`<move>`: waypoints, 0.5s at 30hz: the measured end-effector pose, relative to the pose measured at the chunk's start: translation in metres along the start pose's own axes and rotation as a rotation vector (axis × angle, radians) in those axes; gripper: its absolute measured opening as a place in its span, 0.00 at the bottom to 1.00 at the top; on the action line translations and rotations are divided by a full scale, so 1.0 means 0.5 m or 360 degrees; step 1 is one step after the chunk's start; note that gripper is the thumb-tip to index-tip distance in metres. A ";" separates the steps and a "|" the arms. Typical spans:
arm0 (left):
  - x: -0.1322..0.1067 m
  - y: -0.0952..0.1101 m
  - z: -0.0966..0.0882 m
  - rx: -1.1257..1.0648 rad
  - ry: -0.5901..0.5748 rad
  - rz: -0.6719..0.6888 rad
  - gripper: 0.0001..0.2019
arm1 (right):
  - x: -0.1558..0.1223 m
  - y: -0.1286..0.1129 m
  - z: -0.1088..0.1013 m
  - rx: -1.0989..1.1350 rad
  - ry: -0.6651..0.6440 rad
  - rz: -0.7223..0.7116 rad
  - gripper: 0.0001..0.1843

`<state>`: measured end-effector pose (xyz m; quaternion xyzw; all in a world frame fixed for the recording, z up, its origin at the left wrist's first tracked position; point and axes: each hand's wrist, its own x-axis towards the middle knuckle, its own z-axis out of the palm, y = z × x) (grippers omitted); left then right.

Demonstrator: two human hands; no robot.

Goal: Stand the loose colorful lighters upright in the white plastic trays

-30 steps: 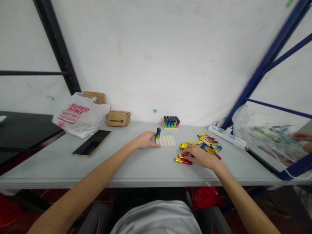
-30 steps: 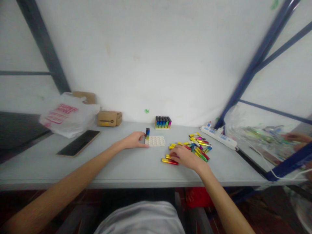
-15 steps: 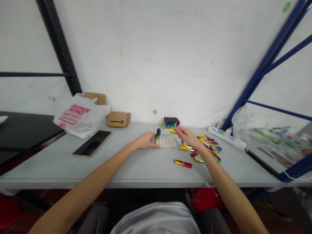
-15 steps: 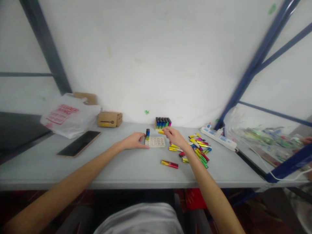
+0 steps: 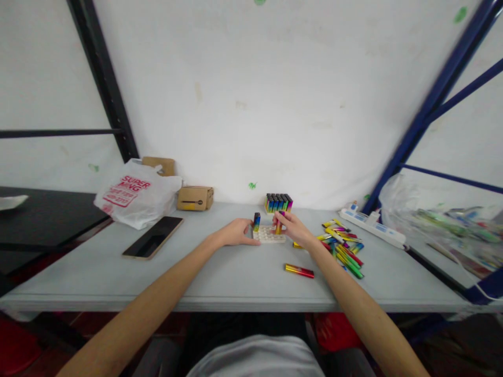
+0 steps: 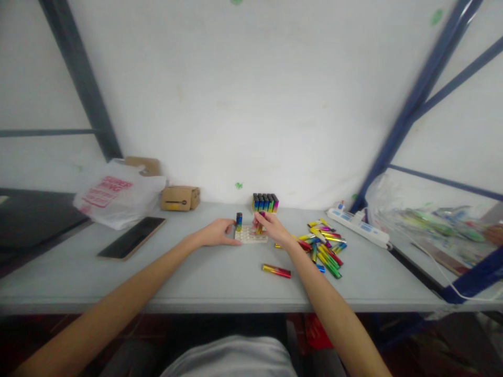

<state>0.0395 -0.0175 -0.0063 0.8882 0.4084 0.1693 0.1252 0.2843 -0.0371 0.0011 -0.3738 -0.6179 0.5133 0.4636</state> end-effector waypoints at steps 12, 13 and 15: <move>-0.002 0.004 -0.004 0.0022 -0.0009 -0.0011 0.33 | -0.008 0.008 0.034 -0.0382 0.0220 0.0017 0.28; -0.002 0.003 -0.003 0.0027 -0.0009 -0.0013 0.32 | -0.007 0.013 0.035 -0.0460 0.0263 -0.0010 0.27; -0.002 0.003 -0.003 0.0035 -0.0002 -0.0020 0.32 | -0.006 0.022 0.037 -0.0605 0.0334 -0.0069 0.25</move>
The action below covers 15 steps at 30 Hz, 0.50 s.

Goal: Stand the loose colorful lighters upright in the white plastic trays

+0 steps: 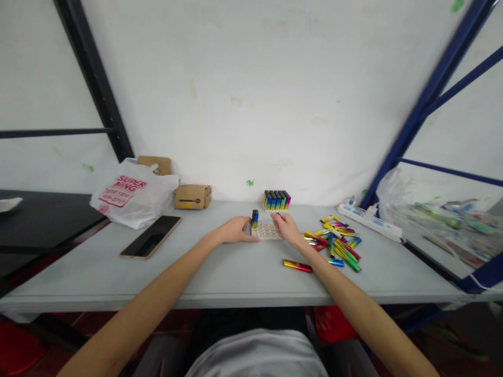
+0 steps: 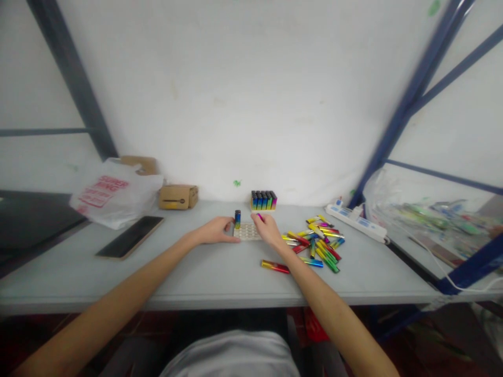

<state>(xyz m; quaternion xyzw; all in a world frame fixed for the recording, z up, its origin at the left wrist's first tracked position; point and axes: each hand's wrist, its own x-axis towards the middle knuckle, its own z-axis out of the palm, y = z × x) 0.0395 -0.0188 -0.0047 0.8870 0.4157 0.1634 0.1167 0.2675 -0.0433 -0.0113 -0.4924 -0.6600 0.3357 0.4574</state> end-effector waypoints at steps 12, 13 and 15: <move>0.001 0.000 0.002 -0.0018 0.0001 -0.0009 0.32 | -0.011 -0.005 0.004 -0.0340 0.0017 -0.0299 0.19; 0.001 0.000 0.003 -0.0013 0.0003 -0.0003 0.33 | -0.012 -0.006 0.003 -0.0338 0.0014 -0.0303 0.19; 0.002 -0.001 0.004 -0.0002 0.0002 0.0001 0.34 | -0.012 -0.005 0.000 -0.0345 -0.0019 -0.0299 0.18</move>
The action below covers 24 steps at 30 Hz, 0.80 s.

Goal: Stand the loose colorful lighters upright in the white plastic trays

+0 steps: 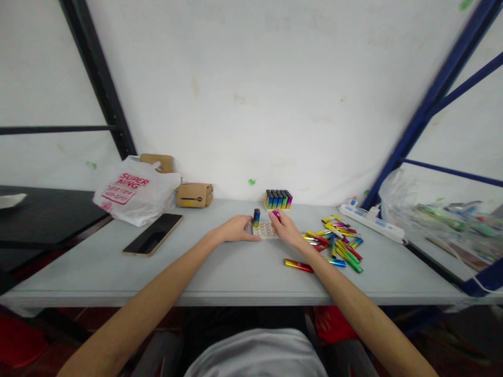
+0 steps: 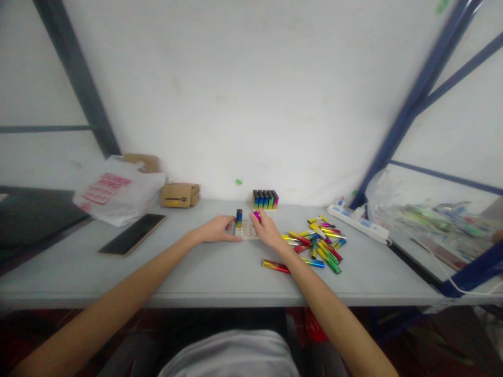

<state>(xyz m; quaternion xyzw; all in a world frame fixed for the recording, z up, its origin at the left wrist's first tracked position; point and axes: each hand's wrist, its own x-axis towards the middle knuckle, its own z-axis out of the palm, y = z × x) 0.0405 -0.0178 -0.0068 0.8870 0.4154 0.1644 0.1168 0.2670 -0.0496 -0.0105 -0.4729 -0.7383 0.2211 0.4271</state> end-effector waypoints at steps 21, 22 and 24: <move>-0.002 0.003 -0.001 -0.0043 -0.0007 -0.0010 0.33 | 0.015 -0.017 0.014 -0.0471 -0.0298 -0.0323 0.13; -0.002 0.003 -0.001 -0.0050 -0.0010 -0.0011 0.33 | 0.017 -0.020 0.017 -0.0587 -0.0301 -0.0333 0.12; -0.001 0.002 -0.001 -0.0060 -0.0011 -0.0001 0.34 | 0.020 -0.027 0.023 -0.0829 -0.0293 -0.0350 0.13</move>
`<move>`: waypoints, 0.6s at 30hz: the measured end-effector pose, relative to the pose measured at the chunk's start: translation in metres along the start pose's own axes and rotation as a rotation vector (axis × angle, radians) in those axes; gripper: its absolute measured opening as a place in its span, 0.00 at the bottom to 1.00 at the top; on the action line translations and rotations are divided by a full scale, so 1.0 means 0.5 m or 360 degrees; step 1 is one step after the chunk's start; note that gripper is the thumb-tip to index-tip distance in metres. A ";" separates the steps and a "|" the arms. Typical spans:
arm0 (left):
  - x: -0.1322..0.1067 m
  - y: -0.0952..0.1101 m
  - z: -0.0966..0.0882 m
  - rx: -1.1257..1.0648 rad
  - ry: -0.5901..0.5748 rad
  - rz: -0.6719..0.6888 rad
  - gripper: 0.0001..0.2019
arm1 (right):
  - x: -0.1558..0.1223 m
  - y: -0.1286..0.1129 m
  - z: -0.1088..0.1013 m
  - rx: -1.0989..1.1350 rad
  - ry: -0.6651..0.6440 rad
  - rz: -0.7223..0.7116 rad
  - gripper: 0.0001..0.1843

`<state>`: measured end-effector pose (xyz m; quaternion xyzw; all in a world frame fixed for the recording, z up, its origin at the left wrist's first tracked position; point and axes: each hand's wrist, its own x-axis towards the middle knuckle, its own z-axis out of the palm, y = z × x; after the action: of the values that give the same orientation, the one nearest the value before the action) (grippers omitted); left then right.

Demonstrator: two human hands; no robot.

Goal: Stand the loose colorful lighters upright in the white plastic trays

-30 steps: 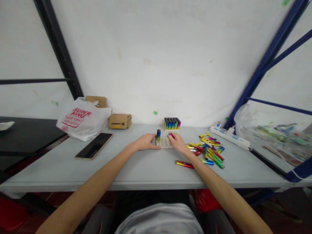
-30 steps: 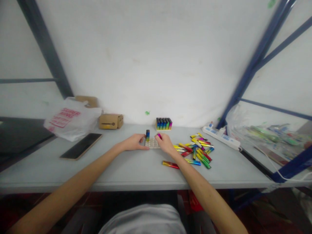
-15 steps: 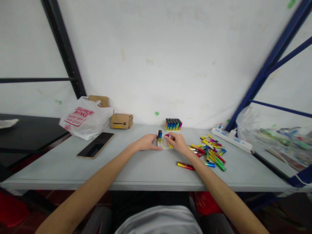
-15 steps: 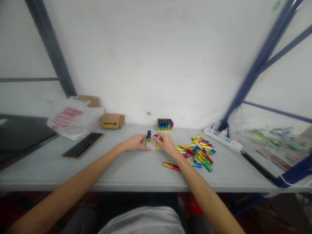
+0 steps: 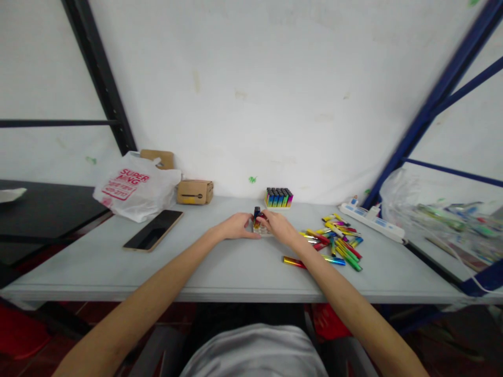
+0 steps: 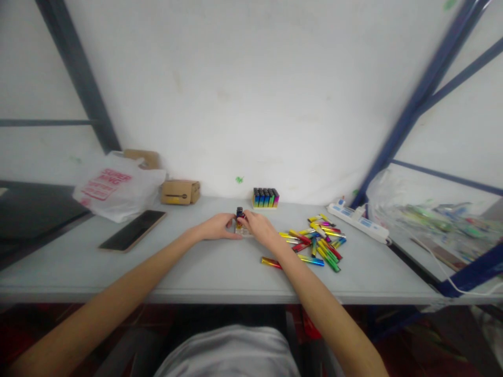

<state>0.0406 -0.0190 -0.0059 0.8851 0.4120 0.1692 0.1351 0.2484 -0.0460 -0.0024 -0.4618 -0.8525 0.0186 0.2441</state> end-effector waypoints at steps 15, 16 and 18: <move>0.005 -0.005 0.002 0.0076 -0.0014 0.0024 0.35 | -0.163 0.018 -0.161 0.0177 -0.0381 -0.0088 0.16; 0.006 -0.005 0.002 0.0075 -0.0017 0.0021 0.35 | -0.193 0.020 -0.171 0.0136 -0.0420 -0.0094 0.15; 0.007 -0.006 0.002 0.0069 -0.0027 0.0018 0.36 | -0.244 0.024 -0.180 0.0026 -0.0397 -0.0071 0.13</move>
<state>0.0411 -0.0145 -0.0073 0.8916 0.4093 0.1535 0.1185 0.3521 -0.1536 0.0253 -0.4347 -0.8862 0.0774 0.1404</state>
